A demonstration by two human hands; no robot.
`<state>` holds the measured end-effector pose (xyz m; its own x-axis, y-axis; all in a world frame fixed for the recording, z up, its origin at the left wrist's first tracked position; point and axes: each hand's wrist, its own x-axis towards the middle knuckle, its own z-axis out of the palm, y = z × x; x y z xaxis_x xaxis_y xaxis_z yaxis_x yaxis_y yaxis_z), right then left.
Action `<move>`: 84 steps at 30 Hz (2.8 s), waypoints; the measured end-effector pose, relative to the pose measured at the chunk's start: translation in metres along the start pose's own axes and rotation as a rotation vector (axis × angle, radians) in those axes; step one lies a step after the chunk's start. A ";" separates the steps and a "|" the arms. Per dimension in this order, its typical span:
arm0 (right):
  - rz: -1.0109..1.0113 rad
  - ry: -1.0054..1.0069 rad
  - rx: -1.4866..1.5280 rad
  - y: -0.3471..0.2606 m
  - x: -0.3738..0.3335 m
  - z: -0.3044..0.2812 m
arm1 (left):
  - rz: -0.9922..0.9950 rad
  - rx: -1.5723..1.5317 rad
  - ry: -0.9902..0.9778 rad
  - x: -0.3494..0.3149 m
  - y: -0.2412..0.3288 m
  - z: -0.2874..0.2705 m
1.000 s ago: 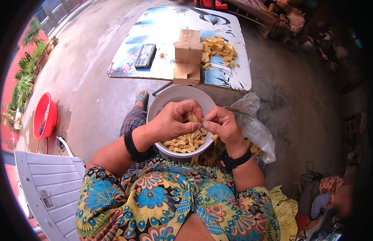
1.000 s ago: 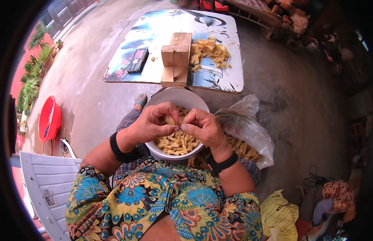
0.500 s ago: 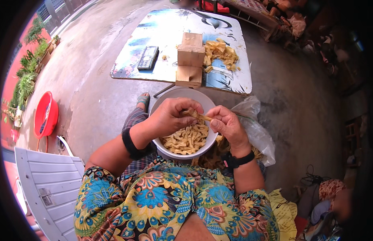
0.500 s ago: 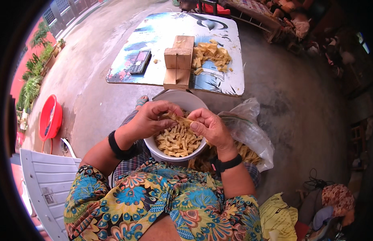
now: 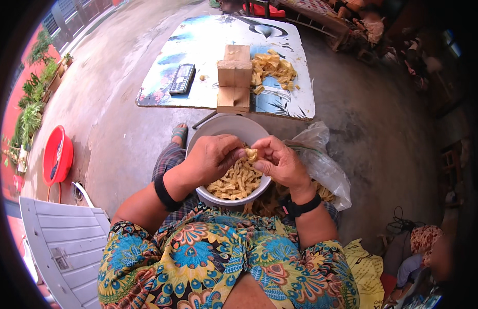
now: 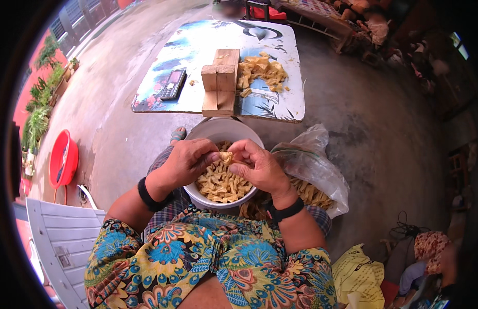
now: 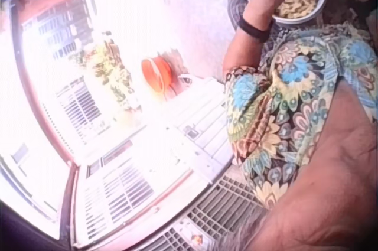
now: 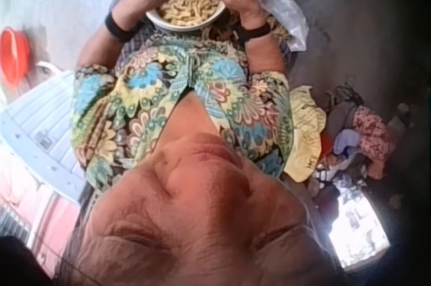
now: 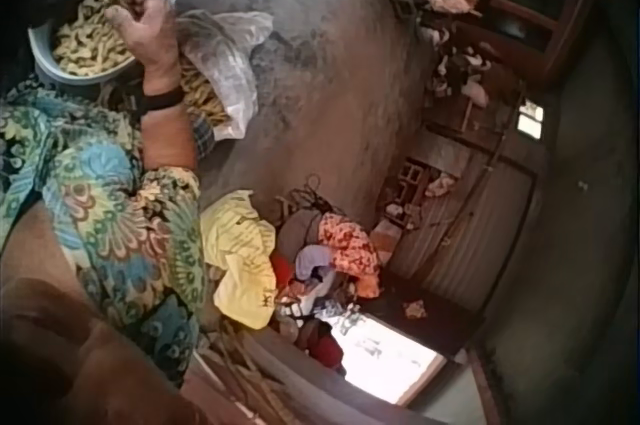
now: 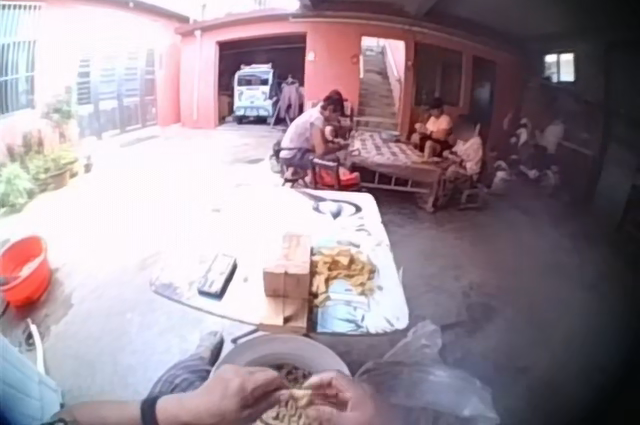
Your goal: The person sits on the floor and repeatedly picks up dried food strips from a white bowl, tears them into smaller pieces by hand, and places them back into the bowl. The person continues this repetitive tearing and sorting process throughout the clip.
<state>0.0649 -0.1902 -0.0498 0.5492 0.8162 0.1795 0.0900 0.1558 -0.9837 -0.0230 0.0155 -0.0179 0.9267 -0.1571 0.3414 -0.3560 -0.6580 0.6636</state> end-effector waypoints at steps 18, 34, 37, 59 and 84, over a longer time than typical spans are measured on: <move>-0.193 -0.075 -0.200 -0.022 0.002 0.016 | -0.654 -1.286 -0.067 -0.033 0.013 0.018; -0.302 0.550 -0.335 0.018 0.123 -0.017 | -0.456 -0.815 0.429 0.037 -0.094 -0.034; -0.287 0.623 -0.283 0.032 0.138 -0.013 | -0.488 -0.814 0.469 0.042 -0.112 -0.026; 0.064 0.232 0.009 -0.020 0.010 -0.030 | -0.128 -0.182 -0.094 0.041 -0.002 -0.006; -0.119 0.042 0.703 0.031 0.023 0.011 | -0.427 -1.480 0.228 0.038 -0.013 0.046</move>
<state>0.0714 -0.1606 -0.0764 0.6015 0.7517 0.2704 -0.3982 0.5755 -0.7143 0.0223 -0.0156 -0.0439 0.9982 0.0470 -0.0379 -0.0045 0.6845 0.7290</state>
